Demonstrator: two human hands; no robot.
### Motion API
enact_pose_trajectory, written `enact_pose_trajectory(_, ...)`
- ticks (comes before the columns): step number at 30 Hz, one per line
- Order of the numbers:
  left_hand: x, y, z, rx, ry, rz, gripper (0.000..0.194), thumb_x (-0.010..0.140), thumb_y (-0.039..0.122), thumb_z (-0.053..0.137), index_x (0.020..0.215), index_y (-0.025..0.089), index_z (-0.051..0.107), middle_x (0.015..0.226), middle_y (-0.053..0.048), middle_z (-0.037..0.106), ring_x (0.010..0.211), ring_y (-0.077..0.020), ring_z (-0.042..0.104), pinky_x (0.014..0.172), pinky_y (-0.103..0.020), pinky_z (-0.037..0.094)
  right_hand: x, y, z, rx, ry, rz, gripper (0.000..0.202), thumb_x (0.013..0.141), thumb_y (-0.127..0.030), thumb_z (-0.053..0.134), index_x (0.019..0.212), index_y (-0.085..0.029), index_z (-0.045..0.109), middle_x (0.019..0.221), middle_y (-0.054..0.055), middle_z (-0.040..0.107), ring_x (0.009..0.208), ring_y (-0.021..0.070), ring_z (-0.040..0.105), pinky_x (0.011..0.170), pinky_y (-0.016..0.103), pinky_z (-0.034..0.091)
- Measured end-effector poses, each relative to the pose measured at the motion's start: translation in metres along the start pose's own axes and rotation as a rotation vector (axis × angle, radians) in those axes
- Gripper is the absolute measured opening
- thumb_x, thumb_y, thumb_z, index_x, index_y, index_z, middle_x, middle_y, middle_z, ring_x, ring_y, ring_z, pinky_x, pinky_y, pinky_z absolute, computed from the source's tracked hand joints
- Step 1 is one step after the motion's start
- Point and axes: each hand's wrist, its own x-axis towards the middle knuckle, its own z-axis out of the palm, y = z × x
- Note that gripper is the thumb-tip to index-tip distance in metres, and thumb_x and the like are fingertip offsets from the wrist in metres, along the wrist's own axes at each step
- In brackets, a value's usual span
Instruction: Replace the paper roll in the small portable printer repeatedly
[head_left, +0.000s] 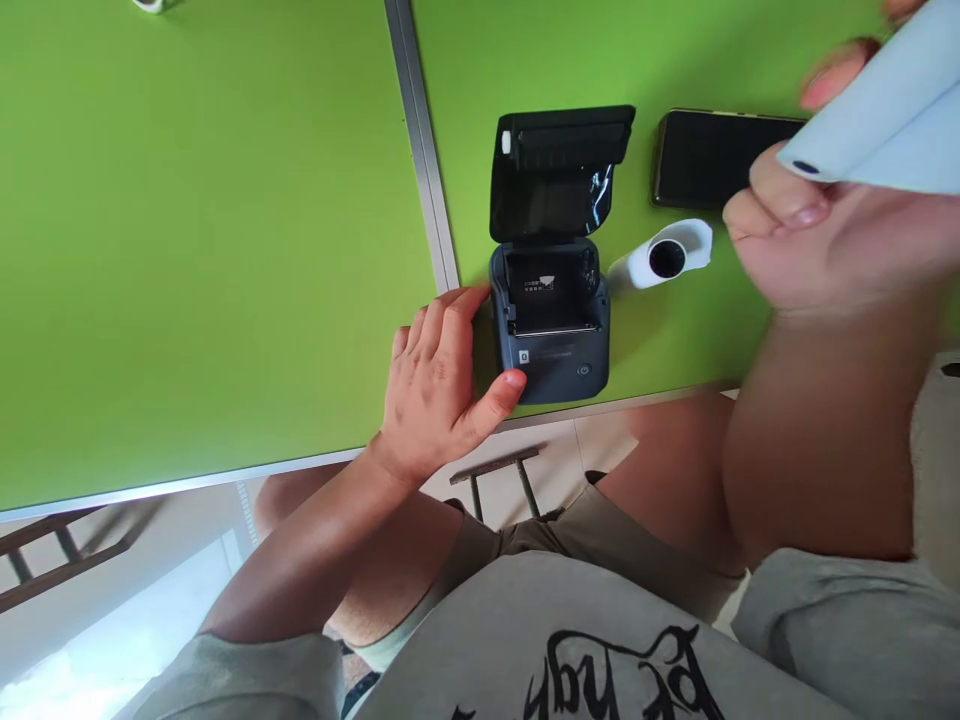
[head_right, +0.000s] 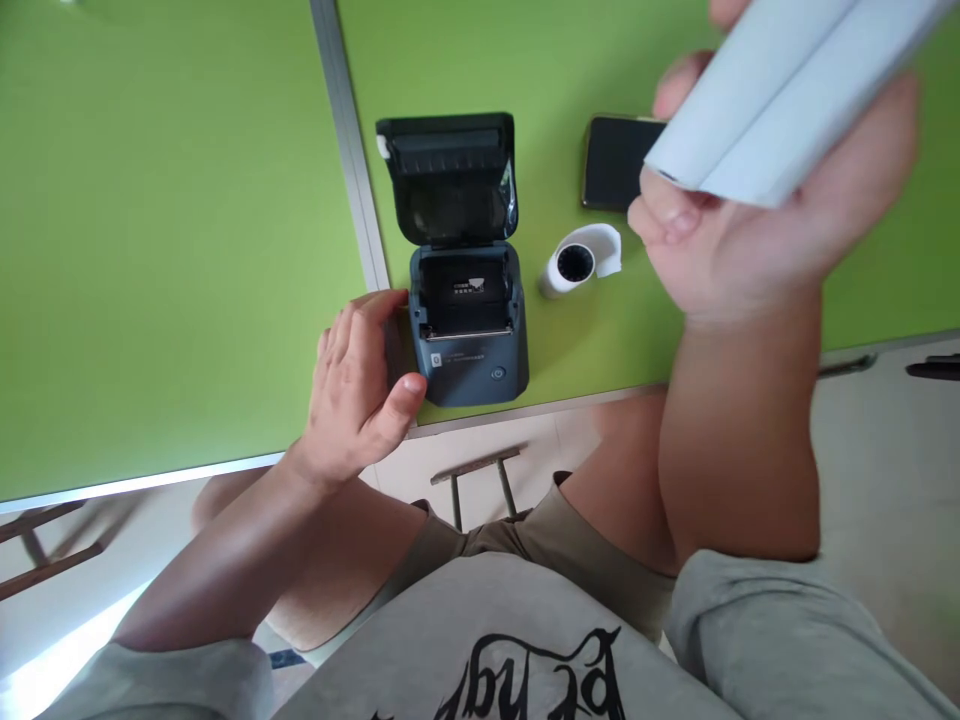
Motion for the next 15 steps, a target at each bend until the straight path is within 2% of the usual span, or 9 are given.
enact_pose_trajectory(1, 0.0, 0.0, 0.0, 0.002, 0.002, 0.007, 0.093, 0.102, 0.079, 0.019, 0.143, 0.004, 0.056, 0.133, -0.022, 0.067, 0.108, -0.0324, 0.062, 0.086, -0.045, 0.045, 0.001, 0.015, 0.0, 0.154, 0.043, 0.096, 0.042, 0.084, -0.046, 0.035, 0.112, -0.028, 0.061, 0.099, 0.006, 0.061, 0.051, 0.011, 0.036, 0.043, 0.032, 0.027)
enact_pose_trajectory(2, 0.0, 0.0, 0.0, 0.005, 0.004, 0.013, 0.093, 0.103, 0.078, 0.02, 0.142, 0.003, 0.056, 0.132, -0.022, 0.067, 0.108, -0.0324, 0.062, 0.086, -0.045, 0.045, 0.0, 0.029, 0.0, 0.237, 0.21, 0.144, 0.031, 0.081, -0.043, 0.037, 0.097, -0.026, 0.057, 0.084, 0.003, 0.052, 0.049, 0.0097, 0.029, 0.041, 0.03, 0.021)
enact_pose_trajectory(4, 0.001, -0.001, 0.0, 0.012, 0.005, 0.017, 0.092, 0.103, 0.078, 0.02, 0.142, 0.003, 0.056, 0.131, -0.022, 0.067, 0.107, -0.0325, 0.062, 0.085, -0.045, 0.044, -0.005, 0.053, 0.001, 0.216, 0.535, 0.147, 0.021, 0.077, -0.038, 0.045, 0.095, -0.027, 0.048, 0.074, -0.003, 0.037, 0.048, 0.0091, 0.027, 0.041, 0.027, 0.013)
enact_pose_trajectory(5, 0.001, -0.001, -0.001, 0.017, 0.006, 0.016, 0.092, 0.103, 0.078, 0.02, 0.141, 0.003, 0.056, 0.13, -0.022, 0.067, 0.106, -0.0325, 0.062, 0.085, -0.045, 0.044, -0.009, 0.061, 0.002, 0.11, 0.555, 0.102, 0.022, 0.077, -0.035, 0.05, 0.098, -0.027, 0.049, 0.073, -0.004, 0.039, 0.049, 0.0088, 0.03, 0.042, 0.025, 0.016)
enact_pose_trajectory(7, 0.001, -0.001, -0.001, 0.022, 0.007, 0.015, 0.091, 0.103, 0.078, 0.02, 0.14, 0.003, 0.056, 0.129, -0.022, 0.067, 0.105, -0.0325, 0.061, 0.084, -0.046, 0.044, -0.02, 0.07, 0.0, -0.123, 0.504, -0.031, 0.018, 0.079, -0.032, 0.058, 0.094, -0.025, 0.05, 0.074, -0.005, 0.044, 0.054, 0.0072, 0.036, 0.049, 0.024, 0.029)
enact_pose_trajectory(10, 0.001, 0.0, -0.001, 0.023, -0.001, 0.004, 0.09, 0.103, 0.078, 0.02, 0.141, 0.005, 0.054, 0.128, -0.023, 0.066, 0.105, -0.0338, 0.061, 0.085, -0.048, 0.045, -0.033, 0.07, -0.003, -0.444, 0.357, -0.148, 0.019, 0.079, -0.027, 0.065, 0.095, -0.022, 0.055, 0.081, -0.001, 0.056, 0.069, 0.0111, 0.053, 0.069, 0.032, 0.047)
enact_pose_trajectory(12, 0.001, 0.0, -0.001, 0.023, -0.01, -0.009, 0.089, 0.102, 0.079, 0.02, 0.142, 0.007, 0.053, 0.128, -0.023, 0.066, 0.105, -0.0348, 0.06, 0.086, -0.049, 0.044, -0.036, 0.068, -0.004, -0.573, 0.304, -0.13, 0.027, 0.076, -0.023, 0.068, 0.101, -0.021, 0.057, 0.09, 0.003, 0.064, 0.081, 0.0153, 0.061, 0.077, 0.035, 0.05)
enact_pose_trajectory(15, 0.002, 0.001, -0.002, 0.017, -0.022, -0.017, 0.086, 0.102, 0.079, 0.02, 0.143, 0.01, 0.052, 0.129, -0.022, 0.065, 0.106, -0.0352, 0.06, 0.087, -0.051, 0.045, -0.036, 0.063, -0.004, -0.609, 0.247, -0.052, 0.036, 0.07, -0.023, 0.071, 0.103, -0.023, 0.059, 0.1, 0.005, 0.071, 0.078, 0.0152, 0.062, 0.068, 0.031, 0.048)
